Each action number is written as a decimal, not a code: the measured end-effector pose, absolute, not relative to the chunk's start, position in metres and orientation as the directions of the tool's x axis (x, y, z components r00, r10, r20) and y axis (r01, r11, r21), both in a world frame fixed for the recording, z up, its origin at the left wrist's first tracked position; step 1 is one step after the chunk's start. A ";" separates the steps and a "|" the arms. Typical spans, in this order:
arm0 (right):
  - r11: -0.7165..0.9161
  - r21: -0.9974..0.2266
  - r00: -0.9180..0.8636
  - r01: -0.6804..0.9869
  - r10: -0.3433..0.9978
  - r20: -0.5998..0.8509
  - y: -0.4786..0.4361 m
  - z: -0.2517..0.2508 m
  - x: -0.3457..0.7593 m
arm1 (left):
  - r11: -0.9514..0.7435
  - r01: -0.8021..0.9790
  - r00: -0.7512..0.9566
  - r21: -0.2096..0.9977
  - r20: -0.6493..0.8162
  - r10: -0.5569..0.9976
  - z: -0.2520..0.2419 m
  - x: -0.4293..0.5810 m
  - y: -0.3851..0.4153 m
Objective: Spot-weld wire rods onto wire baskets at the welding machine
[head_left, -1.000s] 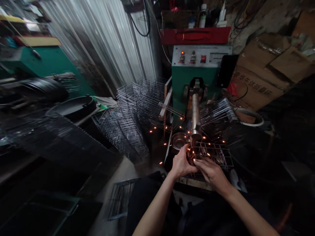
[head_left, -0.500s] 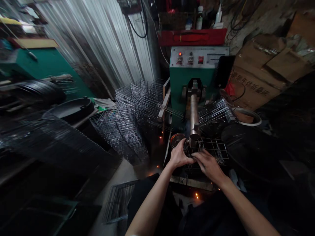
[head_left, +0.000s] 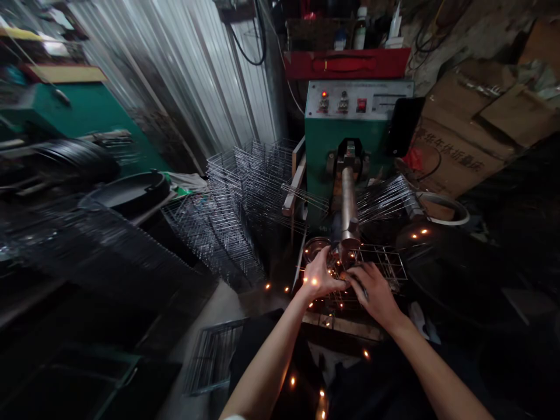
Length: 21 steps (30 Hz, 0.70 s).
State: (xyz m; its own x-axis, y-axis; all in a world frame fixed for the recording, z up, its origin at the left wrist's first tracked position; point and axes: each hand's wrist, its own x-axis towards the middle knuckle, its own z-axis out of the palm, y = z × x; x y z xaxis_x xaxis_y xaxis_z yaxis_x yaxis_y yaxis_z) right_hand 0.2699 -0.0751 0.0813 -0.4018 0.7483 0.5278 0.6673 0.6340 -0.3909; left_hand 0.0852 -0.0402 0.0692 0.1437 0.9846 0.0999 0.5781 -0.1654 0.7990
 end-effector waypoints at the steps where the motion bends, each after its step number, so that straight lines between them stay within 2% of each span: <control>1: 0.619 -0.354 -0.385 0.701 0.746 0.543 -0.072 0.081 0.270 | -0.154 0.580 0.147 0.800 0.083 0.986 0.069 0.084 -0.036; 5: 0.562 -0.291 -0.348 0.774 0.762 0.546 -0.053 0.076 0.275 | -0.141 0.581 0.151 0.802 0.063 0.986 0.065 0.078 -0.014; 21: 0.599 -0.364 -0.359 0.713 0.759 0.543 -0.039 0.071 0.284 | -0.214 0.657 0.210 0.723 0.096 0.973 0.074 0.075 0.001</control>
State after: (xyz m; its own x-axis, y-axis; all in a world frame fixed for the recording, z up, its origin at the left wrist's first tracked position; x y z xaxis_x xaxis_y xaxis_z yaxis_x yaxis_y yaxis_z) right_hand 0.2835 -0.0392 0.0714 -0.3593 0.7586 0.5435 0.7132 0.5988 -0.3643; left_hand 0.0746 0.0007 0.0737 0.2103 0.9729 0.0962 0.6569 -0.2135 0.7231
